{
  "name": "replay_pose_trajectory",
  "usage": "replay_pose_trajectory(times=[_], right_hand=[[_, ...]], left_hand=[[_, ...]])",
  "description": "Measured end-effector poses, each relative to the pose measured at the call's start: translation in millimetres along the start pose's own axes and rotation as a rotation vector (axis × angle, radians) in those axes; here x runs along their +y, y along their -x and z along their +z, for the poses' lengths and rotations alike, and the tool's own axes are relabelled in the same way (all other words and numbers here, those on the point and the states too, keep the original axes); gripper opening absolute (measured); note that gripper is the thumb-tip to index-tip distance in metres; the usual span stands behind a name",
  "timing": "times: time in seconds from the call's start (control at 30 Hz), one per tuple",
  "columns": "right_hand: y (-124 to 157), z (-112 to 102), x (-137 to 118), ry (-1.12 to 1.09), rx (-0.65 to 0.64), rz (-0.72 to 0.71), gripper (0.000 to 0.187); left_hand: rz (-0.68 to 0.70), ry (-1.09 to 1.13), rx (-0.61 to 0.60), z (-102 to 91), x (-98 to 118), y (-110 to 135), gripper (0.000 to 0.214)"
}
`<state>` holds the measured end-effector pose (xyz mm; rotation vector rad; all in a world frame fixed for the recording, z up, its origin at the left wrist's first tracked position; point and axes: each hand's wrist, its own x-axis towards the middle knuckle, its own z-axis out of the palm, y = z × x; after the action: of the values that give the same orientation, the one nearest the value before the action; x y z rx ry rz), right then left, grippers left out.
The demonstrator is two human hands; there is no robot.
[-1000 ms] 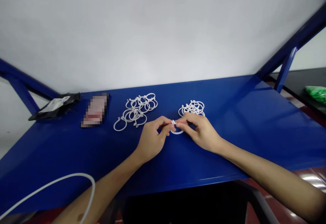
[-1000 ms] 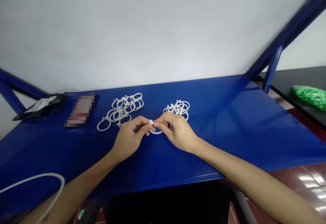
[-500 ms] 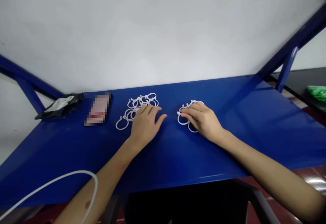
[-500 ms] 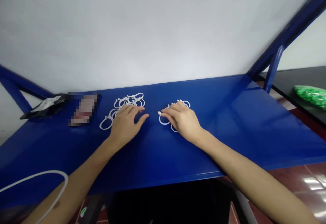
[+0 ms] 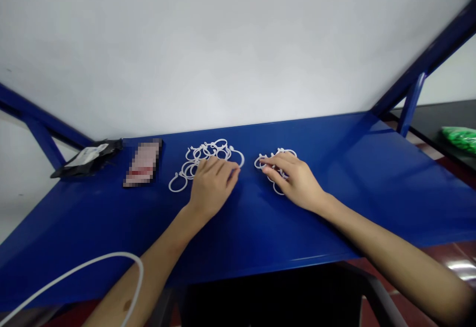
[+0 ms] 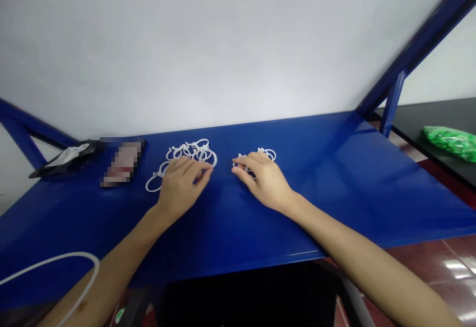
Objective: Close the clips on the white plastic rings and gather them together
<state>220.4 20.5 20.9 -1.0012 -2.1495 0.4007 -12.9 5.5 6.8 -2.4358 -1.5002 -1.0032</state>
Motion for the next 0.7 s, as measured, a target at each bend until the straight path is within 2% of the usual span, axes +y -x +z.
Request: replay_pose_trajectory(times=[0.1,0.17,0.23,0.3,0.4,0.47,0.53,0.7], right_hand=[[4,5,-11,-0.181,-0.04,0.133,0.024],[6,8,-13,-0.265,-0.047,0.203,0.021],[6,9,-12,-0.314,-0.045,0.236,0.02],[5,7,-11,-0.328,-0.035,0.253,0.022],[4,4,-10,-0.313,-0.008,0.254,0.025],[4,3,-10,-0.287,-0.003,0.232,0.024],[4,4,-9,-0.262,-0.009,0.197,0.021],[7,7,-8,-0.261,-0.048,0.141,0.018]], left_hand=[[0.092,0.17,-0.101,3.4,18,4,0.015],[0.123,0.207,-0.148,5.8,25,6,0.018],[0.155,0.192,-0.154,6.8,27,8,0.017],[0.148,0.173,-0.095,6.1,27,9,0.012],[-0.011,0.203,0.06,3.5,26,8,0.003],[-0.143,0.257,0.107,1.8,26,6,0.01],[-0.216,0.339,0.065,0.7,24,4,0.013],[-0.289,0.568,-0.083,0.7,22,1,0.008]])
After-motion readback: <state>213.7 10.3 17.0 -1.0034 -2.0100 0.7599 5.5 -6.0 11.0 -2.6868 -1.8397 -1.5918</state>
